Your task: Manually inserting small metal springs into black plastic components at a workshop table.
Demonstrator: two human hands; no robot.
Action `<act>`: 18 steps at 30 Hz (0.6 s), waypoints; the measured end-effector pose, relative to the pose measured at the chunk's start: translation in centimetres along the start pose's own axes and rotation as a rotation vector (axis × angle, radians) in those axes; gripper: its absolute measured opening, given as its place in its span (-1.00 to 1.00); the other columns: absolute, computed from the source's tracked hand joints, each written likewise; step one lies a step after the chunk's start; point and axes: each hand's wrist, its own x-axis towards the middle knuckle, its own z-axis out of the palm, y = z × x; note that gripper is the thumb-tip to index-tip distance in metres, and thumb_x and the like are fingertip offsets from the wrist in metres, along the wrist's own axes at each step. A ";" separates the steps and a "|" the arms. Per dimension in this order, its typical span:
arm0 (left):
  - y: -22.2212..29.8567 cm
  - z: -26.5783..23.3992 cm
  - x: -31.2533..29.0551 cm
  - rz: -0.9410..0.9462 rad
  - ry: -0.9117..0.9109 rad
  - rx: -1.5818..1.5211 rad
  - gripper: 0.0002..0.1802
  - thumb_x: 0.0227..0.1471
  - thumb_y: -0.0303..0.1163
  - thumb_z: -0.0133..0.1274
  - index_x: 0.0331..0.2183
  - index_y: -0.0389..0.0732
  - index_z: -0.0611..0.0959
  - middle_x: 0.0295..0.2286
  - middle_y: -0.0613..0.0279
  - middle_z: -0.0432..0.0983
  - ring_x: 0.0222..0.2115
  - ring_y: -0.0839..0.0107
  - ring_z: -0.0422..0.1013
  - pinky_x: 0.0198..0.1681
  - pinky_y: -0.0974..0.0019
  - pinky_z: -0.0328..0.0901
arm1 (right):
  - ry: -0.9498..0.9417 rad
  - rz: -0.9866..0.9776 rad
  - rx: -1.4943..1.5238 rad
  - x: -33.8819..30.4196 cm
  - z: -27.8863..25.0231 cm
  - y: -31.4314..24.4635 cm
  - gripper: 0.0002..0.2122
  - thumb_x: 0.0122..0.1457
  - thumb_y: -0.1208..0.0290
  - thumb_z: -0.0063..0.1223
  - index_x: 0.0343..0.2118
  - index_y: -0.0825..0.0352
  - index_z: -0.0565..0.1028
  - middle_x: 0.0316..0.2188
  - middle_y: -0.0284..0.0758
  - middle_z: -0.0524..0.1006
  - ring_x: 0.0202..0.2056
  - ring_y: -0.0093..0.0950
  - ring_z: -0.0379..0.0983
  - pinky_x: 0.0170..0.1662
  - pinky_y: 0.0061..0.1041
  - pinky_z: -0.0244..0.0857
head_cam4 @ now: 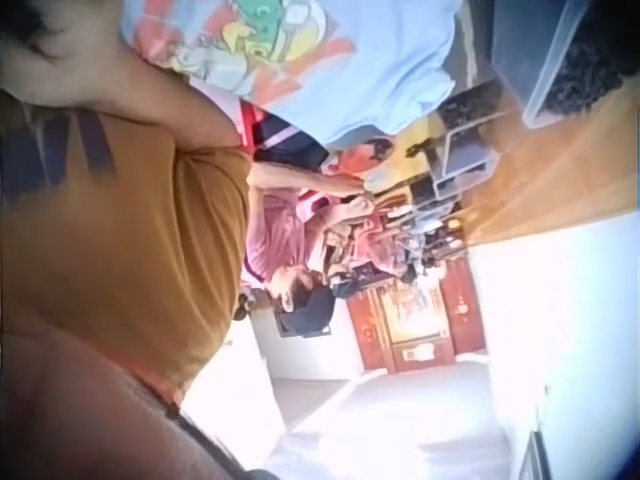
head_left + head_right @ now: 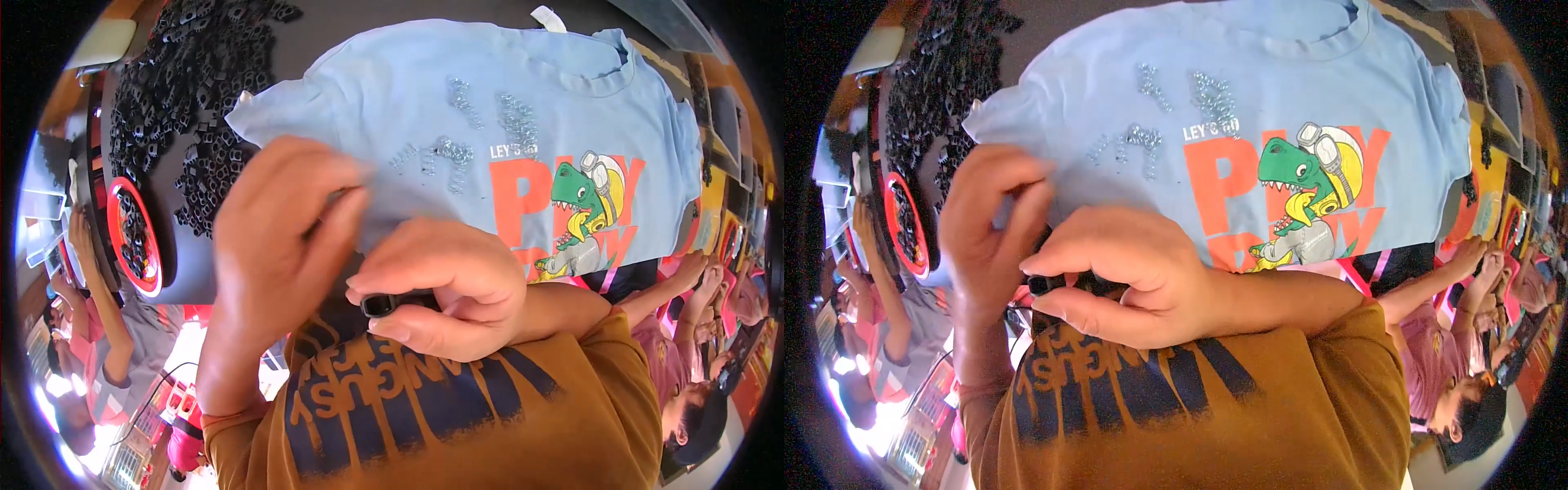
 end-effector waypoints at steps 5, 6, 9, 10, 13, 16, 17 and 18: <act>-0.7 2.6 1.5 0.097 -0.019 0.165 -0.84 -0.23 -0.50 0.14 -0.47 -0.21 0.52 -0.54 0.18 0.37 -0.51 0.15 0.33 -0.48 0.22 0.20 | -0.107 -0.039 0.021 0.0 -0.9 0.0 -0.72 -0.05 0.70 0.09 -0.20 0.58 0.44 -0.37 -0.08 0.51 -0.39 -0.34 0.45 -0.36 -0.50 0.30; -0.8 2.6 1.7 0.129 -0.031 0.207 -0.86 -0.23 -0.50 0.13 -0.49 -0.21 0.50 -0.55 0.19 0.35 -0.53 0.16 0.33 -0.49 0.21 0.19 | -0.110 -0.020 0.018 0.0 -1.0 -0.1 -0.73 -0.03 0.69 0.08 -0.20 0.59 0.43 -0.37 -0.08 0.51 -0.39 -0.35 0.45 -0.35 -0.50 0.30; -0.9 2.5 1.7 0.155 -0.039 0.253 -0.87 -0.23 -0.50 0.11 -0.53 -0.20 0.47 -0.59 0.19 0.31 -0.55 0.16 0.31 -0.50 0.20 0.18 | -0.113 0.074 0.045 0.0 -1.0 -0.6 -0.75 0.03 0.66 0.03 -0.19 0.59 0.42 -0.34 -0.08 0.50 -0.34 -0.39 0.45 -0.30 -0.52 0.31; -1.0 2.6 1.8 0.159 -0.037 0.245 -0.86 -0.23 -0.50 0.11 -0.55 -0.20 0.45 -0.60 0.19 0.30 -0.55 0.16 0.30 -0.51 0.19 0.17 | -0.103 0.059 0.035 -0.1 -1.2 -0.4 -0.75 0.06 0.65 0.00 -0.17 0.59 0.40 -0.30 -0.08 0.48 -0.30 -0.40 0.44 -0.26 -0.53 0.31; -0.6 1.6 1.5 -0.033 0.060 0.089 -0.86 -0.21 -0.55 0.12 -0.50 -0.23 0.49 -0.60 0.16 0.35 -0.58 0.18 0.33 -0.52 0.25 0.23 | -0.080 0.092 0.024 0.0 -1.3 -0.6 -0.74 0.07 0.64 0.00 -0.15 0.58 0.38 -0.28 -0.08 0.47 -0.28 -0.41 0.44 -0.24 -0.53 0.31; 0.1 -0.1 0.0 -0.362 0.090 -0.262 -0.90 -0.10 -0.61 0.09 -0.43 -0.28 0.53 -0.55 0.30 0.42 -0.59 0.58 0.34 -0.54 0.49 0.25 | -0.004 0.137 0.017 -0.1 -0.5 -0.5 -0.73 0.04 0.63 0.06 -0.16 0.50 0.41 -0.33 -0.18 0.47 -0.34 -0.46 0.42 -0.30 -0.55 0.28; 0.3 -0.5 -0.6 -0.432 0.103 -0.387 -0.90 -0.10 -0.63 0.08 -0.42 -0.30 0.53 -0.53 0.34 0.43 -0.55 0.67 0.32 -0.51 0.56 0.22 | 0.090 0.169 0.028 -0.2 -0.1 -0.4 -0.74 0.02 0.62 0.13 -0.18 0.43 0.45 -0.38 -0.28 0.48 -0.41 -0.50 0.40 -0.37 -0.58 0.25; 0.8 -0.9 -1.0 -0.486 0.122 -0.447 -0.89 -0.12 -0.64 0.09 -0.44 -0.31 0.53 -0.53 0.32 0.42 -0.55 0.68 0.31 -0.52 0.58 0.20 | 0.087 0.171 0.026 -0.1 -0.2 -0.3 -0.74 0.02 0.62 0.13 -0.18 0.43 0.45 -0.38 -0.28 0.48 -0.41 -0.50 0.40 -0.37 -0.58 0.25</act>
